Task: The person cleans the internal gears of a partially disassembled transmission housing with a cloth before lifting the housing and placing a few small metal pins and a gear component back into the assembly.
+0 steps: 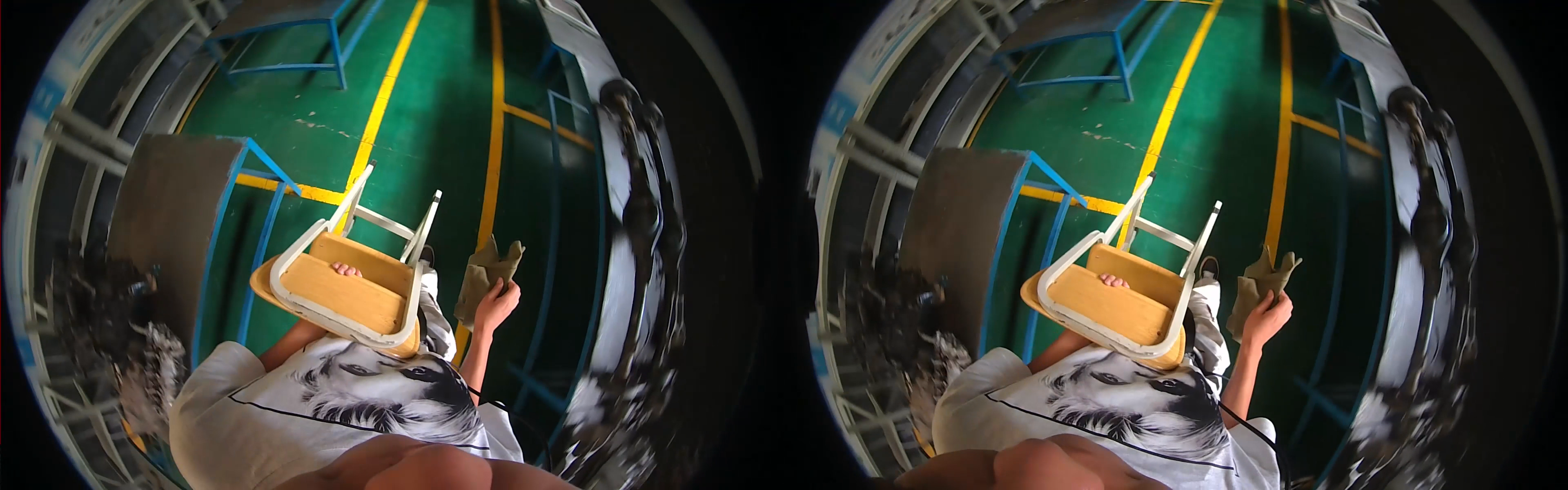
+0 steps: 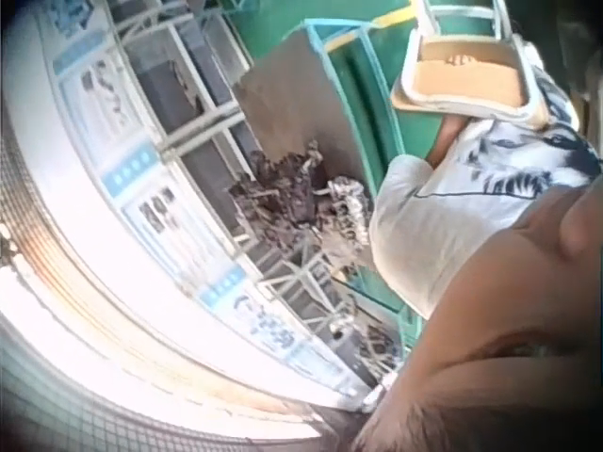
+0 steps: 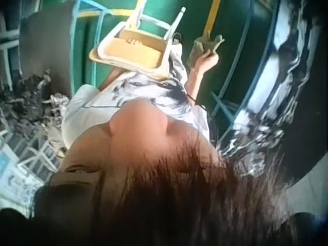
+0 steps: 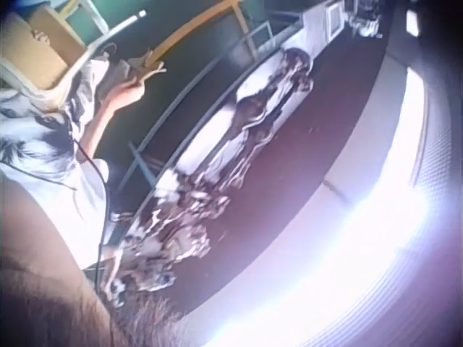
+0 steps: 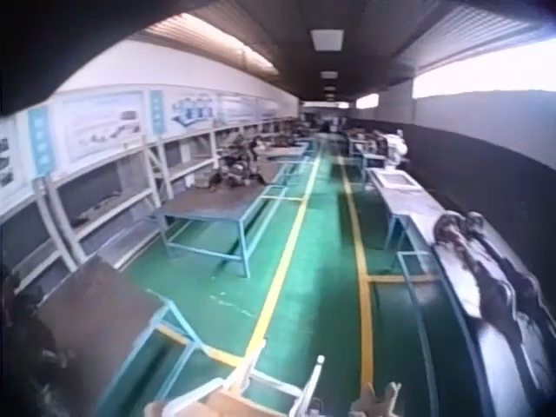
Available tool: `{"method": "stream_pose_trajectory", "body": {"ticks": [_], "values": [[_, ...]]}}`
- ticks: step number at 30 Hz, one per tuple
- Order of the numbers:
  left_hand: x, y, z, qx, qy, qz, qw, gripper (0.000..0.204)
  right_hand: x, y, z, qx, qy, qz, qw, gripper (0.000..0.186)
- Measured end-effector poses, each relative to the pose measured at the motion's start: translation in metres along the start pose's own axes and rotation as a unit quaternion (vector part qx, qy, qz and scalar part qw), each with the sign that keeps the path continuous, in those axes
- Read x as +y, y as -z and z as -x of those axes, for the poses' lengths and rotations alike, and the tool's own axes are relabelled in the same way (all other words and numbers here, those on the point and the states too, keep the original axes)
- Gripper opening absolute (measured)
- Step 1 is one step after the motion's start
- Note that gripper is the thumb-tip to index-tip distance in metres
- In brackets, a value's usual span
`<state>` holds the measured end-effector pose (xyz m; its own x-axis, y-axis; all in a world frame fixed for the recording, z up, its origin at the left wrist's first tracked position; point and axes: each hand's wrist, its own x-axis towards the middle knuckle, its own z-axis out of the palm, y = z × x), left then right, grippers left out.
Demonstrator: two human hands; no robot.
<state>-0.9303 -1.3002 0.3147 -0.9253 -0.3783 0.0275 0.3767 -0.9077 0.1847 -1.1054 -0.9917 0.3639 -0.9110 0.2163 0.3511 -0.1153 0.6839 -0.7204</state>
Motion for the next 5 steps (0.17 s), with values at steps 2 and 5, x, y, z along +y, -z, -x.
{"method": "stream_pose_trajectory", "body": {"ticks": [2, 5], "values": [[-0.009, 0.003, -0.005, 0.015, -0.051, -0.021, 0.998, 0.026, -0.004, -0.02, -0.025, -0.029, 0.058, -0.022, 0.998, 0.018], [-0.06, 0.013, 0.047, -0.111, -0.114, 0.025, 0.987, 0.027, -0.02, -0.055, -0.103, -0.06, 0.145, -0.049, 0.986, 0.019]]}}
